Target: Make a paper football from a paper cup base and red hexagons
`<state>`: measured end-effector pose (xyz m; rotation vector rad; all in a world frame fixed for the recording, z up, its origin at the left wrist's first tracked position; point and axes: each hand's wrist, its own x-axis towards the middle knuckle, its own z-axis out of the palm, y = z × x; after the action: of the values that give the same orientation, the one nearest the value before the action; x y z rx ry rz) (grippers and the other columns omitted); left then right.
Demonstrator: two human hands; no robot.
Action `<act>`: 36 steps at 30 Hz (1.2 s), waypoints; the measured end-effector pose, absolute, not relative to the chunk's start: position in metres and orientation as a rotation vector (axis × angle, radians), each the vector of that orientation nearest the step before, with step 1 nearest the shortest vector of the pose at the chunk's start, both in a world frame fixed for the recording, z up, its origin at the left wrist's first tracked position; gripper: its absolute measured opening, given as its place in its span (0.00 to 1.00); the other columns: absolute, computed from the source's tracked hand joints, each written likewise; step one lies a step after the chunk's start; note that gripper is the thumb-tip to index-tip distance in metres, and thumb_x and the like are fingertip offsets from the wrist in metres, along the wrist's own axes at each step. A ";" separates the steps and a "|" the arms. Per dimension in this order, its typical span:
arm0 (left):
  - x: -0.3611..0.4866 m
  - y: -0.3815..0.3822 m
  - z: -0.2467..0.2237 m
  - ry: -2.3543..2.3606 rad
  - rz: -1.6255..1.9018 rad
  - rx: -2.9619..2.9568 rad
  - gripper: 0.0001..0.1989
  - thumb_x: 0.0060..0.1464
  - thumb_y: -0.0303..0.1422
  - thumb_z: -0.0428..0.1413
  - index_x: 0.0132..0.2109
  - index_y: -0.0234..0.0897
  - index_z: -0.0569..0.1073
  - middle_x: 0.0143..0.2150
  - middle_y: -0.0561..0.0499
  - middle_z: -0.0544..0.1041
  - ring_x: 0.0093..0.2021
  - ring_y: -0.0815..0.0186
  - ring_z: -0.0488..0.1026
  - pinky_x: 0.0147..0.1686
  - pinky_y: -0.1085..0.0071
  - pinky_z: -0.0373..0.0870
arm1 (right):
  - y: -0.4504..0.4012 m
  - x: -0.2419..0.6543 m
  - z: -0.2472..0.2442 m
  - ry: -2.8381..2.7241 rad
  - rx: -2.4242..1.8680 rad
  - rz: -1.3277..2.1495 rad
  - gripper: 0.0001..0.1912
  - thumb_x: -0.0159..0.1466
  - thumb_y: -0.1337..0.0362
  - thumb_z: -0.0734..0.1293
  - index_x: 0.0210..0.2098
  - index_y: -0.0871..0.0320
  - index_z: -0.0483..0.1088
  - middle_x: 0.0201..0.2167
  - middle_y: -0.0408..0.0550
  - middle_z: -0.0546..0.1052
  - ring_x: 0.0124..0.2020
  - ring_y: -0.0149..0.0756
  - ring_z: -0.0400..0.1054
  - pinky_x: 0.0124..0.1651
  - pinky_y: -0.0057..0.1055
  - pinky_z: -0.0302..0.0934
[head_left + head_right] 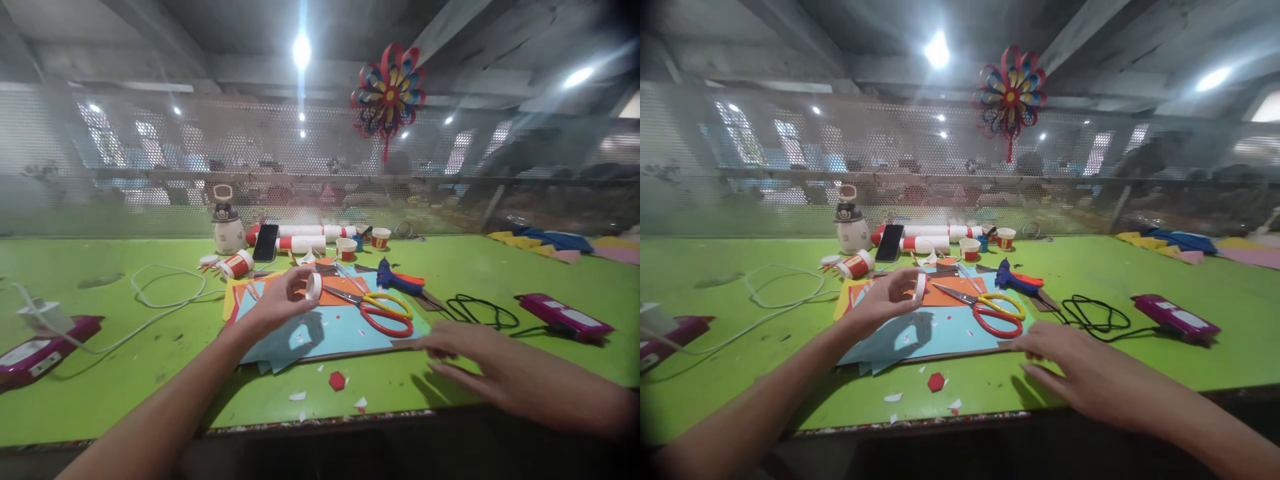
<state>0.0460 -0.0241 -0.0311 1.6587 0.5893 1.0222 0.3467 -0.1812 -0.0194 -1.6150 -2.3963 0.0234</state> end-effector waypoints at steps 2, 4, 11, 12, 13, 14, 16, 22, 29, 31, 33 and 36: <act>0.044 -0.023 -0.032 0.547 1.017 1.662 0.24 0.44 0.30 0.65 0.50 0.36 0.69 0.48 0.41 0.74 0.47 0.58 0.72 0.43 0.63 0.69 | -0.142 0.327 -0.003 -2.566 -1.638 -0.108 0.18 0.66 0.64 0.60 0.53 0.47 0.71 0.40 0.51 0.76 0.41 0.42 0.70 0.43 0.37 0.65; 0.041 -0.021 -0.032 0.501 1.005 1.652 0.26 0.45 0.29 0.65 0.52 0.39 0.68 0.50 0.42 0.73 0.48 0.58 0.72 0.44 0.63 0.69 | -0.108 0.315 -0.001 -2.587 -1.649 -0.158 0.17 0.64 0.67 0.61 0.51 0.52 0.73 0.40 0.54 0.75 0.44 0.48 0.68 0.43 0.39 0.63; 0.036 -0.018 -0.030 0.390 0.985 1.537 0.24 0.46 0.26 0.64 0.51 0.42 0.72 0.56 0.44 0.70 0.46 0.63 0.71 0.43 0.67 0.70 | -0.064 0.315 -0.031 -2.572 -1.805 -0.169 0.20 0.60 0.70 0.60 0.49 0.54 0.72 0.37 0.56 0.73 0.37 0.50 0.68 0.30 0.34 0.54; 0.036 -0.018 -0.030 0.389 0.993 1.517 0.24 0.45 0.25 0.64 0.50 0.43 0.73 0.57 0.45 0.69 0.45 0.64 0.71 0.43 0.67 0.70 | -0.063 0.317 -0.032 -2.561 -1.830 -0.163 0.20 0.60 0.70 0.59 0.50 0.53 0.71 0.37 0.56 0.73 0.36 0.49 0.69 0.29 0.34 0.52; 0.036 -0.019 -0.030 0.393 1.006 1.490 0.23 0.44 0.24 0.64 0.49 0.43 0.73 0.57 0.46 0.70 0.44 0.64 0.71 0.43 0.67 0.70 | -0.063 0.319 -0.033 -2.553 -1.851 -0.150 0.20 0.60 0.70 0.59 0.51 0.53 0.70 0.36 0.55 0.73 0.35 0.49 0.69 0.28 0.33 0.51; 0.037 -0.019 -0.031 0.403 1.023 1.460 0.23 0.44 0.24 0.65 0.49 0.43 0.74 0.55 0.46 0.71 0.43 0.65 0.72 0.43 0.66 0.71 | -0.062 0.320 -0.034 -2.546 -1.870 -0.134 0.20 0.60 0.69 0.59 0.50 0.52 0.70 0.35 0.55 0.73 0.34 0.48 0.69 0.28 0.32 0.50; 0.038 -0.019 -0.031 0.438 1.050 1.391 0.22 0.44 0.25 0.65 0.47 0.43 0.74 0.49 0.47 0.75 0.41 0.64 0.73 0.44 0.64 0.72 | -0.060 0.322 -0.035 -2.536 -1.899 -0.096 0.19 0.60 0.69 0.60 0.50 0.52 0.69 0.34 0.54 0.73 0.34 0.47 0.68 0.28 0.32 0.48; 0.038 -0.017 -0.028 0.529 1.085 1.316 0.27 0.45 0.28 0.66 0.53 0.43 0.70 0.51 0.45 0.74 0.45 0.59 0.74 0.46 0.60 0.72 | -0.059 0.322 -0.042 -2.476 -1.957 -0.059 0.23 0.58 0.70 0.61 0.53 0.50 0.66 0.37 0.52 0.73 0.34 0.45 0.69 0.26 0.30 0.45; 0.040 -0.018 -0.029 0.604 1.170 1.422 0.35 0.42 0.27 0.66 0.59 0.40 0.66 0.60 0.40 0.68 0.54 0.54 0.70 0.49 0.62 0.70 | -0.066 0.314 -0.051 -2.336 -1.952 -0.207 0.22 0.59 0.70 0.60 0.53 0.54 0.68 0.35 0.55 0.73 0.34 0.48 0.69 0.28 0.32 0.48; 0.040 -0.018 -0.030 0.627 1.202 1.526 0.29 0.45 0.27 0.64 0.56 0.39 0.68 0.57 0.41 0.70 0.53 0.56 0.70 0.52 0.60 0.68 | -0.068 0.311 -0.050 -2.296 -1.929 -0.238 0.23 0.59 0.70 0.60 0.54 0.56 0.67 0.37 0.56 0.72 0.35 0.49 0.69 0.29 0.33 0.52; 0.039 -0.018 -0.031 0.641 1.241 1.623 0.26 0.47 0.26 0.62 0.54 0.40 0.69 0.56 0.42 0.71 0.54 0.58 0.69 0.55 0.59 0.65 | -0.070 0.308 -0.048 -2.260 -1.891 -0.247 0.26 0.60 0.70 0.59 0.58 0.57 0.64 0.40 0.57 0.72 0.38 0.50 0.69 0.33 0.35 0.58; 0.038 -0.017 -0.033 0.643 1.278 1.703 0.25 0.48 0.27 0.61 0.54 0.41 0.70 0.58 0.44 0.69 0.56 0.57 0.67 0.56 0.60 0.65 | -0.069 0.308 -0.047 -2.205 -1.836 -0.223 0.27 0.61 0.69 0.58 0.60 0.59 0.60 0.44 0.58 0.71 0.43 0.49 0.68 0.38 0.38 0.63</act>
<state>0.0381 -0.0166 -0.0325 1.7031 0.6434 1.2781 0.3083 -0.0693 -0.0472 -1.8362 -2.2053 -0.2233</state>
